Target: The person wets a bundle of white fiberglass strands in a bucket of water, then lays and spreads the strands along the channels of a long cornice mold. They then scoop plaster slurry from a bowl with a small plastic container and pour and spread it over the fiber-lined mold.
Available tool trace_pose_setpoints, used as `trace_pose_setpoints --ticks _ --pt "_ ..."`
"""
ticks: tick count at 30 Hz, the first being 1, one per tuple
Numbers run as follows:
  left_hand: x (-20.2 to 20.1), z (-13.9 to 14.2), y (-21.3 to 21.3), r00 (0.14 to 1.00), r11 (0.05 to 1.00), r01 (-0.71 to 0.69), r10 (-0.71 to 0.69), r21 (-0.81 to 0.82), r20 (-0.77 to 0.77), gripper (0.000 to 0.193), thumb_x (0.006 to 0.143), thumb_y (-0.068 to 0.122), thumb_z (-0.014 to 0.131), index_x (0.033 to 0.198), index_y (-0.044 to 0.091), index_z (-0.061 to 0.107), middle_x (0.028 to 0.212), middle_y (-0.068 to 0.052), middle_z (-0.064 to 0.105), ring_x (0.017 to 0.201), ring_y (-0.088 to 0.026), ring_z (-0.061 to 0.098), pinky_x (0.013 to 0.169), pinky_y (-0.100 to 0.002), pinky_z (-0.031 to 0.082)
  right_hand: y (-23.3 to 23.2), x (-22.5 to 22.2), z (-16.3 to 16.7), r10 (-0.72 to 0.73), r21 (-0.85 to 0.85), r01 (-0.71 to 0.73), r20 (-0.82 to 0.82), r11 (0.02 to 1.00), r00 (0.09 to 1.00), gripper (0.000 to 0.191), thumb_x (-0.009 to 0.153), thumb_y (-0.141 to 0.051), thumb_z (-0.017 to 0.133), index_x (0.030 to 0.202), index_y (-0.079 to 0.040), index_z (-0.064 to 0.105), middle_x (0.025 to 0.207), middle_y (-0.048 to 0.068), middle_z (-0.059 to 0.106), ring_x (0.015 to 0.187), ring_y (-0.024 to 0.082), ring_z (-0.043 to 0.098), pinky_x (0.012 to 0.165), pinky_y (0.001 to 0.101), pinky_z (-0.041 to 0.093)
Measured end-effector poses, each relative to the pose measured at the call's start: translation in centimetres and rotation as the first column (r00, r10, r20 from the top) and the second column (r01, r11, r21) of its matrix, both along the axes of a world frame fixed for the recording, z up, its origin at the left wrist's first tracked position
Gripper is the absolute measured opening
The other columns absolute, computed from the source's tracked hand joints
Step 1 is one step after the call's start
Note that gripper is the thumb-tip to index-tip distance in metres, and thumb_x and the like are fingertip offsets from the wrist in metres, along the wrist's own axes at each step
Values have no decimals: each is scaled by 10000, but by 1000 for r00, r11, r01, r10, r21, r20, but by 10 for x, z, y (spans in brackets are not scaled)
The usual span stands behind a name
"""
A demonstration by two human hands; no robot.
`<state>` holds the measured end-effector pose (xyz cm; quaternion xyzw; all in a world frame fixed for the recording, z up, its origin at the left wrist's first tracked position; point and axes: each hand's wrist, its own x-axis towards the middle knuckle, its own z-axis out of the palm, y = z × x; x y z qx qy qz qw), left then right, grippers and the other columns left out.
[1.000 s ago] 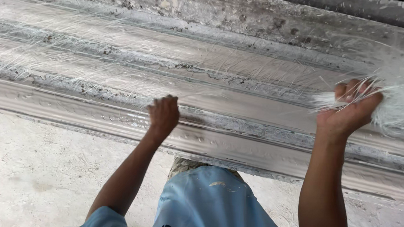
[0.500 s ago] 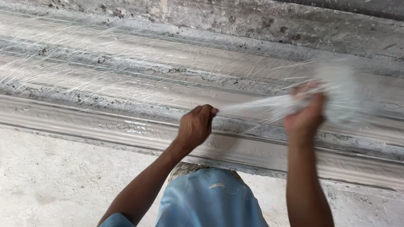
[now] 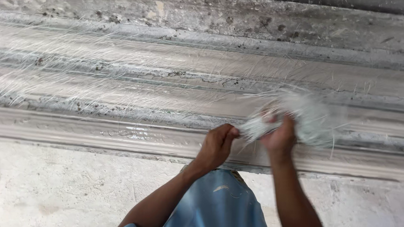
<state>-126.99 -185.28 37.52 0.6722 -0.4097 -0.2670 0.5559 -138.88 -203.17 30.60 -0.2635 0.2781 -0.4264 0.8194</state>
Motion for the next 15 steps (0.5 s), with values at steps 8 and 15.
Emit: trace_pose_setpoints --ticks 8,15 --pt "60 -43 -13 861 783 -142 -205 606 466 361 1052 305 539 1121 -46 590 995 -202 690 959 -399 664 804 -556 505 -134 -101 78 -536 -444 428 -149 787 831 281 1133 -298 565 921 -133 482 773 4 450 662 137 402 677 321 400" --pt "-8 6 -29 977 995 92 -99 45 189 437 1085 253 523 1361 -86 529 1214 -319 648 1137 -448 634 985 -523 497 -2 -45 41 -141 -174 154 86 973 986 418 1199 -373 506 1093 15 618 842 88 553 754 186 482 868 384 504"
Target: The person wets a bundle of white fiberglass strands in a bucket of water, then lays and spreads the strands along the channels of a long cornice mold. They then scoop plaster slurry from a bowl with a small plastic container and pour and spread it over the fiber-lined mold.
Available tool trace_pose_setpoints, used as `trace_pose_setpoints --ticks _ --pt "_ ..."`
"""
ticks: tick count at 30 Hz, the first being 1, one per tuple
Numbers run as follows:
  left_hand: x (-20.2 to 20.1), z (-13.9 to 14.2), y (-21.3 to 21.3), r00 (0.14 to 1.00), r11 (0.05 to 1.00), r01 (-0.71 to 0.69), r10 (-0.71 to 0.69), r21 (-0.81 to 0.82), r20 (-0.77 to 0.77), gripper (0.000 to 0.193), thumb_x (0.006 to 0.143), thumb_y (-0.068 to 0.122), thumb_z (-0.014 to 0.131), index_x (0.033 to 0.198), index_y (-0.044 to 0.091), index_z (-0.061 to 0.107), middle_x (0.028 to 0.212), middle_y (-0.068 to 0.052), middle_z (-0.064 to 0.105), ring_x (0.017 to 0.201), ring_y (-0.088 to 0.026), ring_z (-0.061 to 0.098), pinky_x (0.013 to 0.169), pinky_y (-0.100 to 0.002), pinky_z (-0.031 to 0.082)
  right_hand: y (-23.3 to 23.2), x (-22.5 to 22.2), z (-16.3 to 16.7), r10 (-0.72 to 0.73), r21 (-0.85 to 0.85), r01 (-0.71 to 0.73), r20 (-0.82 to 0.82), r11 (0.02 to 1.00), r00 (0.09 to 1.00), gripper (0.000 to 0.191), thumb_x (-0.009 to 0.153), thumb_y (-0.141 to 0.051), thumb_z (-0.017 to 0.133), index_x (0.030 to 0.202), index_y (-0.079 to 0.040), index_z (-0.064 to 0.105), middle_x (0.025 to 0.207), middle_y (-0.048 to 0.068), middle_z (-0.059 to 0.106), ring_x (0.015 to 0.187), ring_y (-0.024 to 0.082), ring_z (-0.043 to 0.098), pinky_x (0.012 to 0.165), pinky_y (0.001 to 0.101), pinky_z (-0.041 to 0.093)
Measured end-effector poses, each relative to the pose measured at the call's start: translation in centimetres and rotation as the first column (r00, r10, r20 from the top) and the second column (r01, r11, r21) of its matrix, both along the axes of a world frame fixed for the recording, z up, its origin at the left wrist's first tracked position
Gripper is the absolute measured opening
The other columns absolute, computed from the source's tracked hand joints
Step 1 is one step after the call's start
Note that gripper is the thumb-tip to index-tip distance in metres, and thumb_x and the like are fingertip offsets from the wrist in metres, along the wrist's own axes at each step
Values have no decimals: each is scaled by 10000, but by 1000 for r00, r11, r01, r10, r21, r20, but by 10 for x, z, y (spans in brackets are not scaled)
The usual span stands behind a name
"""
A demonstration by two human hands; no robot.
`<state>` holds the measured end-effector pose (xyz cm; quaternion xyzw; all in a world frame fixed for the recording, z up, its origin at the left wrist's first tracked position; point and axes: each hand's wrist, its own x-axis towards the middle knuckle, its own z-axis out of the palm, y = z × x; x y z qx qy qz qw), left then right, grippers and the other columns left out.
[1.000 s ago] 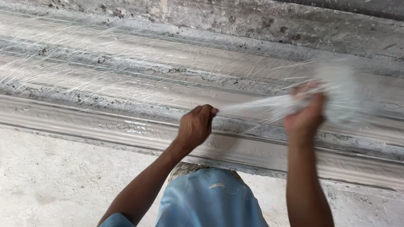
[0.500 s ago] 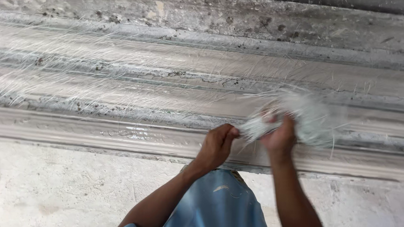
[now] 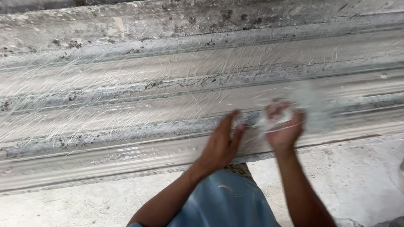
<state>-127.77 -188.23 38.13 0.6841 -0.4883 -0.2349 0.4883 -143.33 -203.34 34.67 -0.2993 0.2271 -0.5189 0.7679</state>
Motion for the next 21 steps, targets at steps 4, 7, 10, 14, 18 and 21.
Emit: trace_pose_setpoints --ticks 4,7,10,14,18,21 --pt "-24 -6 -16 969 997 66 -53 47 -240 213 1086 183 523 1118 4 634 933 -235 718 879 -385 718 783 -466 564 -2 1 -13 49 301 -46 -1 952 999 362 1050 -357 428 1048 -66 642 862 72 595 789 188 577 800 358 523" --pt "-14 -38 -27 998 999 -35 37 -32 50 157 1055 125 518 1026 17 628 884 -217 700 828 -387 701 719 -467 560 -80 -44 -7 -124 124 134 -92 983 988 317 1152 -325 493 948 -101 587 796 22 539 706 151 519 916 379 570" --pt "1 -63 -37 949 953 -228 171 202 265 136 1011 89 548 1022 46 677 907 -191 723 821 -399 688 691 -510 537 -165 -110 4 -292 -102 285 -54 953 955 245 1163 -296 570 968 -149 549 824 -28 507 684 82 436 639 272 413" --pt "-23 -53 -58 661 829 -498 173 255 730 331 907 176 627 1167 -27 635 1125 -242 696 1026 -436 667 832 -569 528 -204 -155 6 -308 -67 302 -101 951 946 386 1110 -466 437 940 -136 544 829 10 560 703 130 509 617 295 416" --pt "-107 -13 -92 917 961 -276 270 -20 294 398 1100 201 561 1384 -76 521 1277 -309 639 1188 -434 636 1022 -495 525 -147 -125 -21 63 106 -75 110 992 992 395 1110 -513 480 1033 -131 549 805 -6 486 661 132 407 676 321 408" --pt "-162 4 -118 912 990 -60 104 124 -396 330 1060 220 551 1243 -36 651 967 -234 735 933 -363 680 839 -455 566 -127 -112 -36 478 179 -471 6 864 878 300 978 -410 517 1008 -114 552 896 32 533 845 153 543 743 322 470"
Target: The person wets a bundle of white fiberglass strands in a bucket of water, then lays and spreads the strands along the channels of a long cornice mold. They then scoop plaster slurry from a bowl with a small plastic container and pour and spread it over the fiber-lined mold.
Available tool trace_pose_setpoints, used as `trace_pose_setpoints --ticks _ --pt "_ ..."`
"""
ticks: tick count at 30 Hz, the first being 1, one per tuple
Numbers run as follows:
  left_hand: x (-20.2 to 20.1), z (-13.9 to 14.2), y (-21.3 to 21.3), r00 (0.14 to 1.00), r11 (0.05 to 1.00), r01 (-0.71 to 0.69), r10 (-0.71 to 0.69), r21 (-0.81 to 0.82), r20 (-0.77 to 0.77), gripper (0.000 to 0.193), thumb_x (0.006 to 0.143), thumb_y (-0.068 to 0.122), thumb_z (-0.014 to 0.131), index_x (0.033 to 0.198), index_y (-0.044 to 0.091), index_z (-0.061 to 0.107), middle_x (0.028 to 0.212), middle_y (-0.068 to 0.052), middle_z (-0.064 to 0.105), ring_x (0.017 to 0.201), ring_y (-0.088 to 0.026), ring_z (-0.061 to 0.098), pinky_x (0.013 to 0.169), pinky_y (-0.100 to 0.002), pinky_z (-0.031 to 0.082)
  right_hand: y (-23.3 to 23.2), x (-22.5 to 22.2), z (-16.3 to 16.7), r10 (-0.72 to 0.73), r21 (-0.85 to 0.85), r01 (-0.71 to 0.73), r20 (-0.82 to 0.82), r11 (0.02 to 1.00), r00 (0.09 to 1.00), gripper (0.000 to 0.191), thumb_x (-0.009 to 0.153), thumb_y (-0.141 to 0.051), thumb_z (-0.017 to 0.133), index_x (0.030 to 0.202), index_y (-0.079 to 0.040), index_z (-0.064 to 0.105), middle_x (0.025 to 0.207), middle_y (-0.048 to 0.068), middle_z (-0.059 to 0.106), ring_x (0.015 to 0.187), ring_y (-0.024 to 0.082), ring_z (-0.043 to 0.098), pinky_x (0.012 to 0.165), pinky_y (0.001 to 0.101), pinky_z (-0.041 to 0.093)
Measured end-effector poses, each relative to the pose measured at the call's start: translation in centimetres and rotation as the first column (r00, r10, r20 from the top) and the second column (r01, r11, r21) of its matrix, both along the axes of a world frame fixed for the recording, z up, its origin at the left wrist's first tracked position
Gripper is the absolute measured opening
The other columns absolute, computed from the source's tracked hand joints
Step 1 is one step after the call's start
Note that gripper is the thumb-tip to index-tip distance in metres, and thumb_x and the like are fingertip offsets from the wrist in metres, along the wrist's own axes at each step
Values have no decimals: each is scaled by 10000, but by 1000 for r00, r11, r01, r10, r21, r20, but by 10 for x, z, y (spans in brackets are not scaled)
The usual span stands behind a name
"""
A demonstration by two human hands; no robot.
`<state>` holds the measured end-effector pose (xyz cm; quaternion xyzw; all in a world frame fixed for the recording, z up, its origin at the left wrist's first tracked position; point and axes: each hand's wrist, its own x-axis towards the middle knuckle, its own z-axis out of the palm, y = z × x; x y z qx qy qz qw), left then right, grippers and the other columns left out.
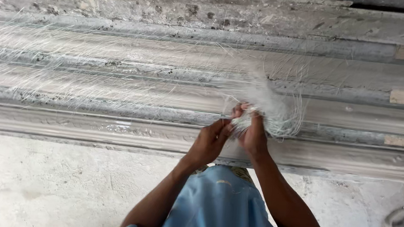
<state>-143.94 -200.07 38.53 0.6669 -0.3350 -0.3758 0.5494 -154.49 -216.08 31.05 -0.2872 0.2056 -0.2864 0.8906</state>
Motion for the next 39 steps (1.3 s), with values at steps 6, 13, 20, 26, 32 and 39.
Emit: trace_pose_setpoints --ticks 6,13,20,26,32,39 --pt "13 -31 -9 810 996 -67 89 -59 579 155 1028 77 551 944 18 667 836 -152 702 730 -282 693 614 -410 554 -103 -46 25 -204 -275 203 24 940 979 229 1092 -321 531 980 -122 553 748 -18 437 705 112 427 675 262 393" --pt "78 -81 16 455 869 -346 -173 353 874 176 969 73 512 1063 -15 632 899 -189 677 722 -292 652 622 -437 571 -167 -84 89 -523 -407 546 178 732 834 234 1150 -227 581 940 -142 522 815 -14 485 659 85 405 643 279 400" --pt "-42 -32 -30 991 996 -84 83 3 101 334 1118 261 518 1256 -36 587 1093 -123 633 754 -164 597 705 -357 557 -38 -36 55 -228 -119 217 -95 969 969 228 941 -215 547 1156 -190 618 728 -38 520 621 74 489 614 255 476" --pt "-28 -35 -40 917 996 -59 79 -63 391 324 1109 230 471 994 -15 650 864 -147 716 797 -181 669 697 -328 550 -119 -82 66 -321 -440 300 28 846 947 251 1097 -260 536 862 -177 506 724 -37 422 646 74 415 605 241 370" --pt "33 -76 -47 711 813 -236 -228 532 665 290 1075 262 491 1076 21 653 1001 -181 715 843 -289 664 716 -450 543 -192 -143 94 -582 -530 562 150 635 799 337 1178 -232 556 865 -163 452 740 -32 397 582 57 334 576 261 334" --pt "-39 -41 -65 857 975 -7 121 -223 501 479 1191 296 419 1386 -132 505 1321 -308 624 1063 -325 646 985 -443 564 -80 -83 61 -393 -247 391 46 887 919 140 1101 -288 524 1115 -155 567 797 -43 496 633 57 407 577 239 352"
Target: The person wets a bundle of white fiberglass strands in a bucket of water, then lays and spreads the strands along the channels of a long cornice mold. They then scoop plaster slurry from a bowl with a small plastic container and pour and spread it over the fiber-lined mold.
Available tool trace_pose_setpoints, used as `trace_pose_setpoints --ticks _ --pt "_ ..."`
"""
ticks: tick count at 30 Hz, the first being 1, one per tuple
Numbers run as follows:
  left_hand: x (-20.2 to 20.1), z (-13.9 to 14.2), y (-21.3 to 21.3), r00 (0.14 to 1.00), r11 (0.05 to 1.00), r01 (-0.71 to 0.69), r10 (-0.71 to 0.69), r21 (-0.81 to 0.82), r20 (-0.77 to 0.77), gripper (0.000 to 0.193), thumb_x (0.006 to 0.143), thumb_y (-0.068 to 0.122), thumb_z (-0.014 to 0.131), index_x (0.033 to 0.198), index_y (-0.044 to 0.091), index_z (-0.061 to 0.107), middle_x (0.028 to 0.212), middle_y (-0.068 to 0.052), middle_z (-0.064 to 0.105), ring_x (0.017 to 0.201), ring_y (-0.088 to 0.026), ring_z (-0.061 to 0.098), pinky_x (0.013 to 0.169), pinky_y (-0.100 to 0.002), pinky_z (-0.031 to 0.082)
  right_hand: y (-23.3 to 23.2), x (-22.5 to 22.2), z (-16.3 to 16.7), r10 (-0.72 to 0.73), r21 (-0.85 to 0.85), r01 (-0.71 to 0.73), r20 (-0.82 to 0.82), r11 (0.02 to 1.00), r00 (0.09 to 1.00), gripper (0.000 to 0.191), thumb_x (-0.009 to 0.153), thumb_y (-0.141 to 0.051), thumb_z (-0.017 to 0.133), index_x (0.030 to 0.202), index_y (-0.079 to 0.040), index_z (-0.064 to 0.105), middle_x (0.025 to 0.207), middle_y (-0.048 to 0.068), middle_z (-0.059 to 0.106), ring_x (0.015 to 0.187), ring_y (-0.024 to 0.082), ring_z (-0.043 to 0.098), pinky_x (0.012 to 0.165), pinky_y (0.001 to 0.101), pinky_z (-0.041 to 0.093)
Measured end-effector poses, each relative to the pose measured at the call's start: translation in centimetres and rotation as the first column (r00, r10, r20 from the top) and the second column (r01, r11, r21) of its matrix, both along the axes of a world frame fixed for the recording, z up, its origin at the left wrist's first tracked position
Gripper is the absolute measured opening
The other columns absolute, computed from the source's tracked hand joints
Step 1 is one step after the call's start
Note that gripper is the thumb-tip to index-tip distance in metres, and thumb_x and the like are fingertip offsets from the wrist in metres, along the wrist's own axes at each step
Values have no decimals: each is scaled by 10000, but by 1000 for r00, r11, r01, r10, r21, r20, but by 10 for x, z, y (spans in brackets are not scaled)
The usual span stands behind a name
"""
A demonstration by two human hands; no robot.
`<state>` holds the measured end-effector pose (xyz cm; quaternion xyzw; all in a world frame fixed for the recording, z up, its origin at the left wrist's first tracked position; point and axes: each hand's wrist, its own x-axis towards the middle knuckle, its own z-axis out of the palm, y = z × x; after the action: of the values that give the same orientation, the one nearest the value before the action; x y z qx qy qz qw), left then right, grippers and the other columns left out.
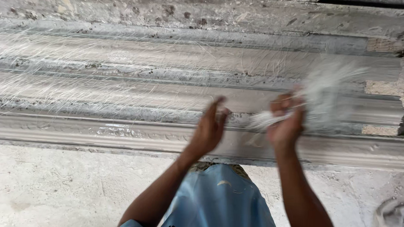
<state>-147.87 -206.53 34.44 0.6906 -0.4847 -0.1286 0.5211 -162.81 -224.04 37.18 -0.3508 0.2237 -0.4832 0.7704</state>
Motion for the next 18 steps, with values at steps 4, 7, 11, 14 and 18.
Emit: trace_pose_setpoints --ticks 4,7,11,14,18 --pt "-33 11 -12 874 952 239 -126 189 -470 358 1121 255 499 1054 -40 690 792 -206 676 699 -267 653 660 -410 563 6 11 -15 108 46 -109 7 993 994 181 1096 -278 553 964 -161 513 880 -17 521 699 75 453 668 254 406" --pt "-13 -1 -17 996 997 42 -36 65 -81 343 1147 262 453 976 26 633 823 -120 694 715 -226 683 656 -362 557 -51 -27 -3 -56 -163 46 -56 986 997 263 1126 -317 548 912 -180 483 781 -51 435 644 57 373 620 237 337" --pt "27 -18 -21 984 828 -111 15 550 176 324 1071 270 479 985 13 657 917 -166 717 809 -320 687 712 -483 525 -119 -82 23 -296 -268 267 -75 926 952 357 1181 -371 536 887 -182 461 681 -53 348 596 58 309 581 244 290" --pt "24 -13 -23 941 758 -237 22 608 339 363 1056 255 471 1126 -64 629 1069 -244 691 971 -371 663 839 -584 492 -109 -84 30 -355 -221 325 -112 919 928 313 1166 -384 476 960 -156 538 718 -40 409 613 78 332 549 251 279" --pt "-17 8 -25 986 992 -76 59 105 157 475 1117 255 460 1350 -155 516 1272 -352 634 1135 -448 639 944 -542 522 -29 -21 2 -69 -83 71 32 994 997 360 1165 -379 421 1390 -130 552 702 -77 376 554 34 312 510 211 284"
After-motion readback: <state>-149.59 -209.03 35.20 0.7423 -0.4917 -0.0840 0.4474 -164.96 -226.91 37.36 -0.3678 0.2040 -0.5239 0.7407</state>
